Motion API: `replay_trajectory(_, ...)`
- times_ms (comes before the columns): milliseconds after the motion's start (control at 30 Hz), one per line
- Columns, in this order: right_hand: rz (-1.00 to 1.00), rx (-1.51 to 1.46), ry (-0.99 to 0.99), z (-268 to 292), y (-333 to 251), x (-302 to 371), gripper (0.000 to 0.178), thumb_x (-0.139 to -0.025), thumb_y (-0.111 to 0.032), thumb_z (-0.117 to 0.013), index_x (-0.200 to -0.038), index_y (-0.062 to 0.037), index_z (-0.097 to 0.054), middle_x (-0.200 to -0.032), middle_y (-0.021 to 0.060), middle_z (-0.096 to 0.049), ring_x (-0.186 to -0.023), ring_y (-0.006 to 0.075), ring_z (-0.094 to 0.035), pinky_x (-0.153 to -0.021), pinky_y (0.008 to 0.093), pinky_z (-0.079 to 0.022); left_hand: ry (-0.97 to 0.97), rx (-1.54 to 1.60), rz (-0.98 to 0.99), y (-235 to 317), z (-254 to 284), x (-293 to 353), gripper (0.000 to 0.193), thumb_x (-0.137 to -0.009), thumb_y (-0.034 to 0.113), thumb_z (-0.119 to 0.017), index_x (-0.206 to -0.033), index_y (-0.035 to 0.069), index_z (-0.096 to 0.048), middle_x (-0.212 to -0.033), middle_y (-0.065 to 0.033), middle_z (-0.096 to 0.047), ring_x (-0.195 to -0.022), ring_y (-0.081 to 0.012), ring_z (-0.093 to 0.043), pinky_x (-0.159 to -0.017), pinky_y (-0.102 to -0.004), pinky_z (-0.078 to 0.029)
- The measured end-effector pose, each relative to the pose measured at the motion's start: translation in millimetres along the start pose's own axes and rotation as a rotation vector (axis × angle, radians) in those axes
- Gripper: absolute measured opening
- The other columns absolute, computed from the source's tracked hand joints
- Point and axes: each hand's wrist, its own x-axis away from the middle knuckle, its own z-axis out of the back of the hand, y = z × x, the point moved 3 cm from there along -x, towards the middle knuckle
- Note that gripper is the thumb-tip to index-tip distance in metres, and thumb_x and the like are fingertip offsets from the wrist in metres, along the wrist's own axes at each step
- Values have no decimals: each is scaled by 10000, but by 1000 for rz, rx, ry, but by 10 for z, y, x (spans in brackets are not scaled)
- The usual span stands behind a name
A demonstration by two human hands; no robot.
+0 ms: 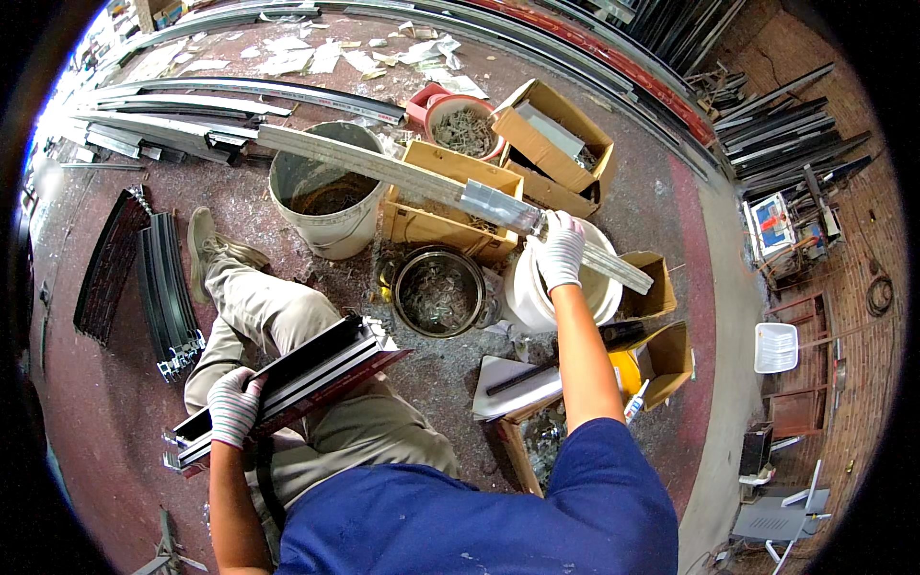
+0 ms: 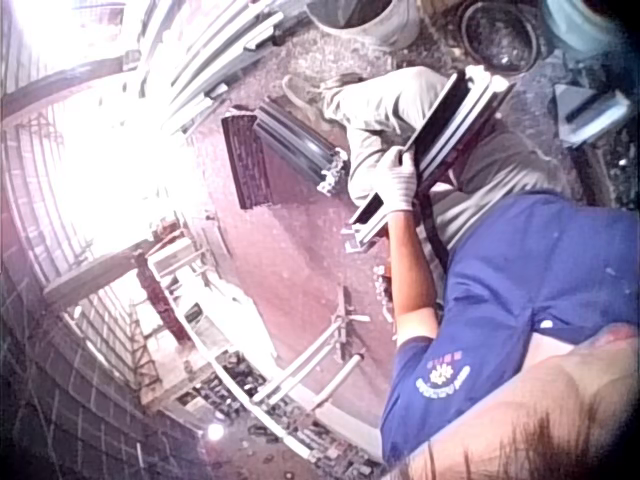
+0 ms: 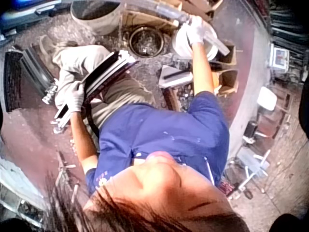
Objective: The person sits on the floor and repeatedly inserts small metal clips into the grooves of long dark metal profiles. They pick up a profile, insert clips from a nearby container, and place the profile on a growing stack on the floor.
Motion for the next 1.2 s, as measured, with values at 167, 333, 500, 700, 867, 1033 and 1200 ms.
replay_trajectory(167,1,-329,157,205,-398,141,697,-708,-269,-932,-1303,-32,-656,-1327,180,-610,-1240,391,-559,-1119,506,-440,60,8,-64,-120,-50,26,194,-886,271,-778,-867,81,-742,-816,-165,-712,-800,-374,-694,-739,-458,-534)
replay_trajectory(333,-212,-1411,-325,509,-1294,520,518,-896,-175,-837,-1305,34,-599,-1184,72,-645,-1099,166,-618,-1046,334,-493,172,-58,-175,5,17,81,193,-870,285,-794,-868,101,-737,-820,-149,-712,-813,-373,-693,-739,-480,-533)
replay_trajectory(500,-303,-1522,-818,539,-1973,954,424,-997,-343,-709,-1221,17,-706,-1095,46,-735,-1039,126,-663,-987,293,-507,230,-83,-201,99,63,175,122,-860,201,-796,-881,90,-750,-824,-148,-710,-808,-373,-681,-765,-455,-530)
replay_trajectory(700,-326,-1490,-930,552,-2260,1049,348,-990,-344,-699,-1107,-20,-748,-980,3,-716,-937,94,-627,-913,279,-486,365,-107,-302,245,143,292,112,-841,171,-808,-880,100,-731,-779,-123,-673,-773,-346,-647,-807,-452,-504)
replay_trajectory(867,-397,-1513,-926,623,-2265,1028,312,-998,-352,-702,-1022,-44,-746,-925,-27,-682,-884,79,-597,-866,282,-468,428,-149,-329,285,157,373,153,-838,176,-809,-932,104,-712,-808,-101,-674,-808,-332,-652,-957,-485,-503)
replay_trajectory(1033,-438,-1529,-913,625,-2244,1050,329,-1012,-375,-697,-995,-48,-735,-902,-27,-684,-868,74,-596,-856,278,-467,455,-156,-366,247,137,409,211,-834,183,-807,-997,108,-696,-814,-88,-664,-815,-320,-652,-1006,-509,-498)
replay_trajectory(1200,-510,-1555,-972,508,-2196,1088,317,-1022,-379,-692,-1004,-66,-739,-905,-29,-690,-849,76,-600,-852,282,-472,486,-143,-379,266,158,425,202,-831,168,-802,-992,107,-696,-809,-88,-658,-810,-317,-650,-1011,-498,-493)
